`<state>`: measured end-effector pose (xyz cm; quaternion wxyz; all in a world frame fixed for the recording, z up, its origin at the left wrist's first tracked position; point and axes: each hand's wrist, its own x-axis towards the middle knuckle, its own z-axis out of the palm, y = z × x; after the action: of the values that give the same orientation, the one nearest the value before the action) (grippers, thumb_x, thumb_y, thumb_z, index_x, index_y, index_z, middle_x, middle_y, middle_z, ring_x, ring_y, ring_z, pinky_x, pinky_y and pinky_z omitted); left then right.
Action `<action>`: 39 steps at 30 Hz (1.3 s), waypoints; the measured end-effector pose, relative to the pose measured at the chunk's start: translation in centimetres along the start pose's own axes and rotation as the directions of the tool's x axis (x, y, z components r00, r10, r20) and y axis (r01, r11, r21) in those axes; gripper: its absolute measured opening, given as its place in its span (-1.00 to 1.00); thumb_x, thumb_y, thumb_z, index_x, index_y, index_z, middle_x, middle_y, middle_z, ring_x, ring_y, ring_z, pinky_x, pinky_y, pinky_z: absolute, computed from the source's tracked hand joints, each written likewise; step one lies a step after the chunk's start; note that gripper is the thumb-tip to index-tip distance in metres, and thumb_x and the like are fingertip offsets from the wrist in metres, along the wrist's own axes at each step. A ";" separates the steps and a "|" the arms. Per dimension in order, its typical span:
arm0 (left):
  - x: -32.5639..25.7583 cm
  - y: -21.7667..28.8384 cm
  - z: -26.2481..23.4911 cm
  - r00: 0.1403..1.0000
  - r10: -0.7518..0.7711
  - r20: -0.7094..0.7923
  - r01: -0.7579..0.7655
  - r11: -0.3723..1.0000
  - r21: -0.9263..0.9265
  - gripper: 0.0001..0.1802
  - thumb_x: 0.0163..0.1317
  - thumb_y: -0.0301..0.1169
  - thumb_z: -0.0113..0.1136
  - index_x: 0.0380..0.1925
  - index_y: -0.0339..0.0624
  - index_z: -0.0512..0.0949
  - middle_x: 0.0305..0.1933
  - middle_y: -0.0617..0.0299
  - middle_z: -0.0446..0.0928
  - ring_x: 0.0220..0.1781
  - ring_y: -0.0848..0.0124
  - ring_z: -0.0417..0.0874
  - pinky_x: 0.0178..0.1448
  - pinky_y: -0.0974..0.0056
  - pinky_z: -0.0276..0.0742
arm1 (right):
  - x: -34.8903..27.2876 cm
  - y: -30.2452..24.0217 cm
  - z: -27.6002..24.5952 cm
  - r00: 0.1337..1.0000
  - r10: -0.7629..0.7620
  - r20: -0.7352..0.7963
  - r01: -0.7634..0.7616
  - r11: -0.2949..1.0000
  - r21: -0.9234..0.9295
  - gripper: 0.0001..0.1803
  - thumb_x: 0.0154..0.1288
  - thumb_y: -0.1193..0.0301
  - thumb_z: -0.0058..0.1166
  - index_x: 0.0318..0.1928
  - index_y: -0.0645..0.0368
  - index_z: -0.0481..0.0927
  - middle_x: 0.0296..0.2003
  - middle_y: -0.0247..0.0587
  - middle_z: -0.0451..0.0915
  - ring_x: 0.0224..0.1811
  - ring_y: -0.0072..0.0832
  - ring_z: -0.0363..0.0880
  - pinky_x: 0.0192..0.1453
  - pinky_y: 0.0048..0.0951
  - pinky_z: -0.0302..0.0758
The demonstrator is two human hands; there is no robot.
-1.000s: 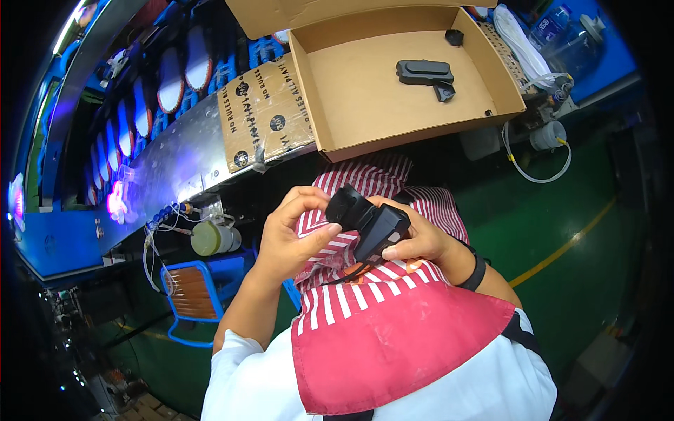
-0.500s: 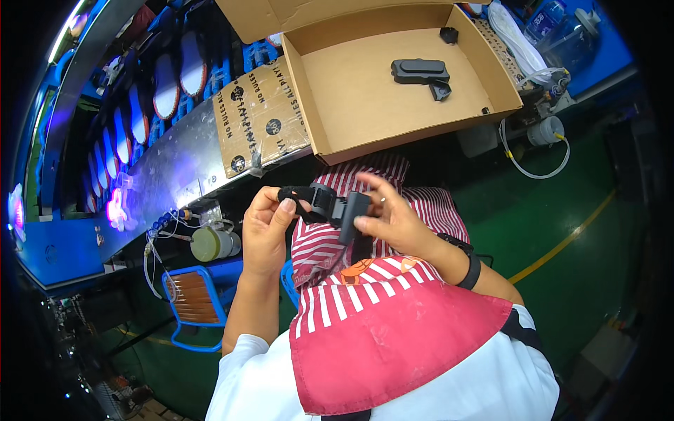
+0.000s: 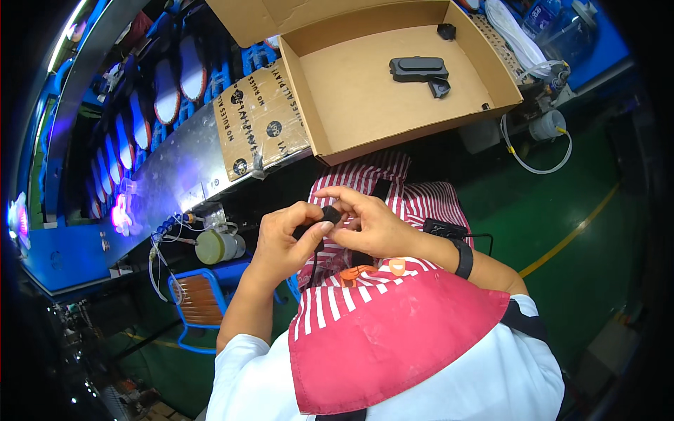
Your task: Recorder puts on and adjusts wearable motion sensors on their arms and interacts with a colleague before moving a cardboard box.
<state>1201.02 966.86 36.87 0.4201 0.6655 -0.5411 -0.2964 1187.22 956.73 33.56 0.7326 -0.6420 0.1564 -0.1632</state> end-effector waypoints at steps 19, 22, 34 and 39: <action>1.8 -3.1 -1.4 0.475 -0.189 0.859 0.823 0.442 -0.358 -0.67 0.19 -0.43 -0.03 -0.08 -0.40 0.41 -0.31 -0.06 0.55 -0.30 0.25 0.62 -0.17 0.33 0.55 | 0.6 0.2 -0.6 0.958 -0.278 -0.069 0.224 0.876 -0.426 -0.86 -0.06 0.54 0.00 -0.41 0.21 0.56 -0.58 -0.19 0.51 -0.57 -0.39 0.50 -0.50 -0.47 0.40; 2.9 -2.5 -1.3 0.342 -0.208 0.916 0.811 0.558 -0.176 -0.65 0.20 -0.38 -0.01 -0.07 -0.40 0.41 -0.32 -0.04 0.56 -0.29 0.27 0.62 -0.19 0.33 0.55 | 1.4 -0.1 -0.6 0.911 -0.410 -0.039 0.314 0.754 -0.576 -0.86 -0.10 0.56 0.01 -0.43 0.21 0.55 -0.57 -0.17 0.49 -0.58 -0.32 0.48 -0.50 -0.43 0.41; 1.2 -0.6 -1.2 0.918 -0.026 0.395 0.385 0.289 -0.877 -0.37 0.21 -0.36 -0.08 0.22 -0.33 -0.04 0.03 -0.31 0.31 -0.04 0.02 0.49 -0.06 0.18 0.50 | 1.8 -2.0 -1.8 0.940 -0.291 -0.180 0.168 0.851 -0.498 -0.82 0.00 0.44 0.07 -0.32 0.18 0.50 -0.56 -0.16 0.47 -0.57 -0.36 0.48 -0.49 -0.44 0.40; 0.9 -0.3 -0.9 0.979 -0.193 0.059 0.172 0.650 -0.740 -0.38 0.22 -0.33 -0.03 0.22 -0.30 0.01 0.10 -0.02 0.29 0.11 0.26 0.36 0.15 0.26 0.29 | 1.4 -2.5 -1.5 0.915 -0.297 -0.273 0.266 0.953 -0.146 -0.73 0.09 0.53 0.00 -0.14 0.31 0.43 -0.46 -0.24 0.48 -0.49 -0.62 0.44 -0.44 -0.61 0.37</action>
<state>1202.16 966.26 37.12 0.6287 0.4921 -0.2989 -0.5227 1187.68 954.49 35.79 0.6354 -0.6643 0.1771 -0.3516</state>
